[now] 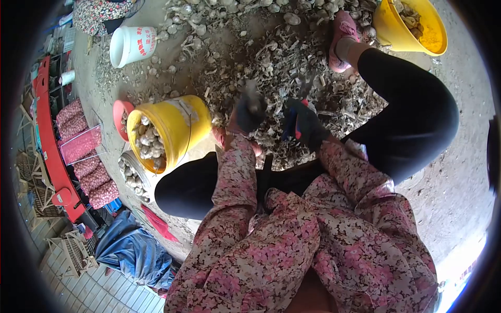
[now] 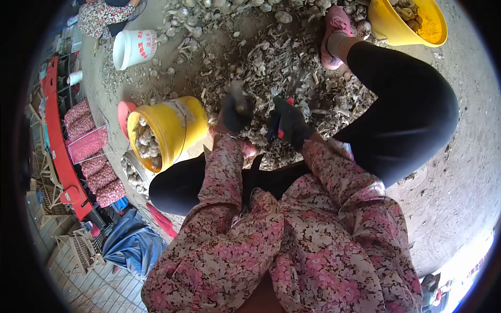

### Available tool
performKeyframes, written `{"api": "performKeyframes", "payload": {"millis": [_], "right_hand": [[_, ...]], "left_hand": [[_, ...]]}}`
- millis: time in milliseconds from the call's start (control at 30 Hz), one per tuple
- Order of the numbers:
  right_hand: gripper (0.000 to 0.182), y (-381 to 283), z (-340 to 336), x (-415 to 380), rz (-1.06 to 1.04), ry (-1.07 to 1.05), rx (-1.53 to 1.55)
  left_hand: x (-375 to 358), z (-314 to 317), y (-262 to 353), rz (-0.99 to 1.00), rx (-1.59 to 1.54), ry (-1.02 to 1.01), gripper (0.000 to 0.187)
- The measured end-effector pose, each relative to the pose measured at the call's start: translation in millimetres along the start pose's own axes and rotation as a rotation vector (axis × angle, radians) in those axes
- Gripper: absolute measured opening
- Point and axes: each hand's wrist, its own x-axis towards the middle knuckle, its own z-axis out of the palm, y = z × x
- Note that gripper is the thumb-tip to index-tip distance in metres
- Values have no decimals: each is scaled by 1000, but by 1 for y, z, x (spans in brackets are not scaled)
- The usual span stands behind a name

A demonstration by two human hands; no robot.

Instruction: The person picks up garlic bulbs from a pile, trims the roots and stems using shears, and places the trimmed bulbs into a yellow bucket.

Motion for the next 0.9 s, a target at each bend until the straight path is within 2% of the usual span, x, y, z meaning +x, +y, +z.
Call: {"api": "performKeyframes", "payload": {"millis": [67,100,167,233,300,367,433,467,533,567,633,667,733,767,800,833,867,900], "right_hand": [[34,0,-7,9,-32,45,-63],[32,-3,6,6,-55,181,32],[30,-1,15,8,-94,242,5],[24,0,19,11,-175,263,-53],[23,-1,26,6,-175,214,-62],[22,-3,31,8,-183,162,-76],[15,1,33,11,-210,208,32],[15,0,35,11,-212,215,34],[18,-9,43,8,-190,330,18],[19,-15,50,4,-227,371,-38],[19,-24,52,-2,-214,353,-46],[20,-27,51,-4,-195,330,-58],[21,-35,40,-1,-152,301,-103],[23,-31,32,10,-281,332,-255],[25,-28,24,22,-415,358,-406],[30,-26,11,33,-615,269,-486],[30,-28,3,42,-866,358,-724],[33,-43,10,33,-733,360,-812]], "left_hand": [[33,0,-72,-479,183,-1056,33],[49,3,-69,-486,183,-1065,33],[87,8,-39,-295,992,-962,58],[124,25,-8,-351,795,-722,52],[158,55,3,-95,820,-494,48],[205,104,-32,-76,358,-413,51],[230,142,-1,-302,-54,-408,60],[240,164,3,-302,-57,-415,60],[255,204,9,-357,298,-245,68],[254,219,12,-350,293,-251,68],[249,243,17,-487,522,-169,72],[252,252,-7,-480,519,-178,72],[248,246,-48,-86,219,-231,66],[235,237,-44,-184,-477,-314,64],[230,221,-47,-176,-470,-309,64],[225,198,-52,-126,-442,-354,63],[213,176,-56,-79,-412,-397,63],[187,137,-6,-74,-326,-362,68]]}}
